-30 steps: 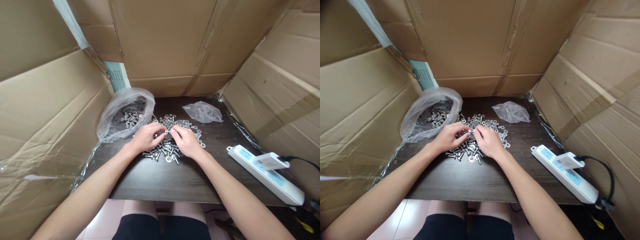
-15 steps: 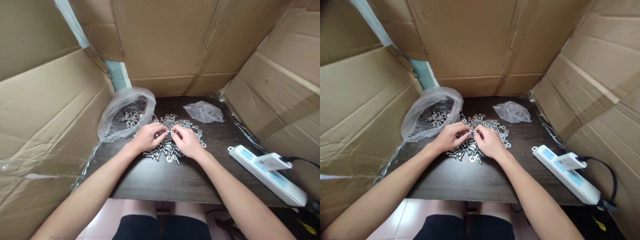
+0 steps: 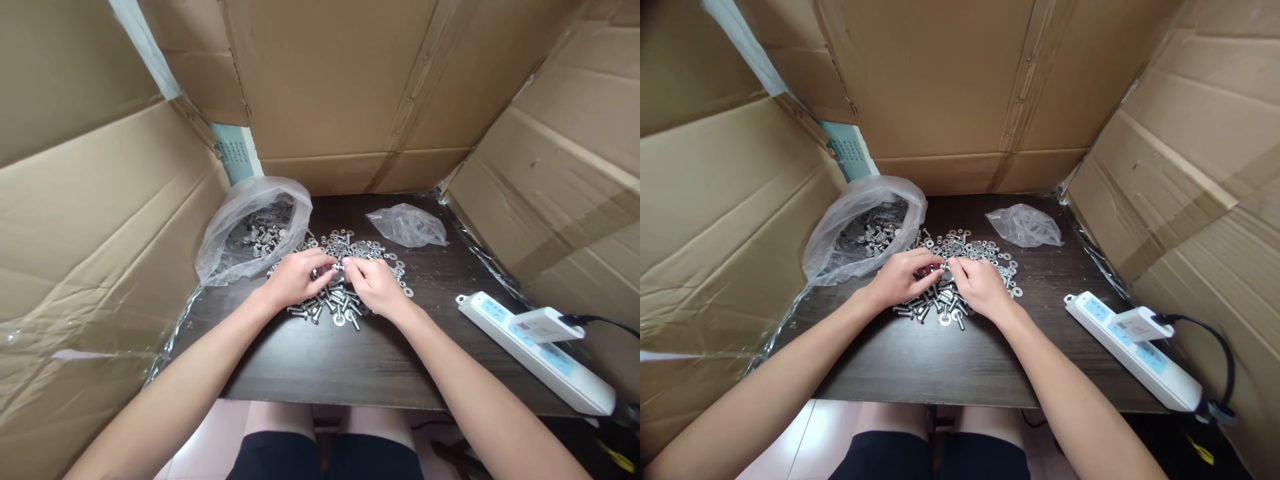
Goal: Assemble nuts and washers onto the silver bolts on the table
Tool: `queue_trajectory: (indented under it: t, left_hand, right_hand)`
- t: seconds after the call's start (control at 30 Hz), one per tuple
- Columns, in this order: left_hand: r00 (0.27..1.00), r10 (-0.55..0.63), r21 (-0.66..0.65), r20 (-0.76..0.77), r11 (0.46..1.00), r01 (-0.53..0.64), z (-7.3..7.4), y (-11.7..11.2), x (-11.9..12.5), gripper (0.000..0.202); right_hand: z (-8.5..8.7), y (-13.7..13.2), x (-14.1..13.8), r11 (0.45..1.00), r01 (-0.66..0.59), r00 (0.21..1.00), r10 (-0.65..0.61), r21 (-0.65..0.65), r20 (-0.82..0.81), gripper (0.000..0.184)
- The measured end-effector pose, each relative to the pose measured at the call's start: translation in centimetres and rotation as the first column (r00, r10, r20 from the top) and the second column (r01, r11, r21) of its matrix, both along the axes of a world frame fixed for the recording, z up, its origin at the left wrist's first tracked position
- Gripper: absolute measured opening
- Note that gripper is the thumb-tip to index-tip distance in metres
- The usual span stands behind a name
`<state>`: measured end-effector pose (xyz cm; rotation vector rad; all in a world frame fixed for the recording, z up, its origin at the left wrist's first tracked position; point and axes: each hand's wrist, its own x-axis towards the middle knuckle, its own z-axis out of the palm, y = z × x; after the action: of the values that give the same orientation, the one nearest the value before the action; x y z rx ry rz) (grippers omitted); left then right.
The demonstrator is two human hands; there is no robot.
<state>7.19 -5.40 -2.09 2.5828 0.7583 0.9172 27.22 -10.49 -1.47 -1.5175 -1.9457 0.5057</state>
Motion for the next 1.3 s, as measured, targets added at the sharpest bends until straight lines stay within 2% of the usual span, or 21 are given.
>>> queue_trajectory:
  t: [0.13,0.3,0.4,0.7,0.93,1.17,1.3]
  left_hand:
    - [1.0,-0.001,0.03,0.0,1.0,0.001,0.08,-0.06,-0.02,0.023]
    - [0.999,0.029,0.048,0.026,0.998,-0.031,0.05,0.11,-0.12,0.022]
    - [0.999,0.047,0.051,0.024,0.998,-0.048,-0.07,0.2,-0.19,0.021]
    - [0.998,0.045,0.065,0.042,0.997,-0.048,-0.21,0.25,-0.14,0.021]
    - [0.998,0.036,0.065,0.05,0.997,-0.039,-0.23,0.27,-0.13,0.021]
    - [0.998,0.051,0.074,0.048,0.996,-0.054,-0.23,0.27,-0.18,0.02]
    - [0.998,0.041,0.07,0.056,0.997,-0.045,-0.34,0.31,-0.11,0.021]
  right_hand:
    - [0.19,-0.09,-0.05,0.999,0.046,0.999,-0.046,0.011,-0.004,0.049]
    - [0.59,-0.27,0.07,0.999,-0.015,0.994,0.018,0.035,-0.11,0.016]
    - [0.46,-0.28,0.2,0.999,-0.046,0.991,0.049,0.024,-0.123,0.009]
    - [-0.19,0.05,0.03,0.999,-0.034,0.997,0.037,0.03,-0.07,0.011]
    - [0.1,-0.09,0.01,1.0,-0.016,1.0,0.016,0.007,0.0,0.034]
    - [0.38,-0.17,0.08,0.999,-0.031,0.995,0.03,-0.012,-0.093,0.014]
    - [0.13,-0.07,0.14,0.999,-0.04,0.997,0.04,0.005,-0.061,0.019]
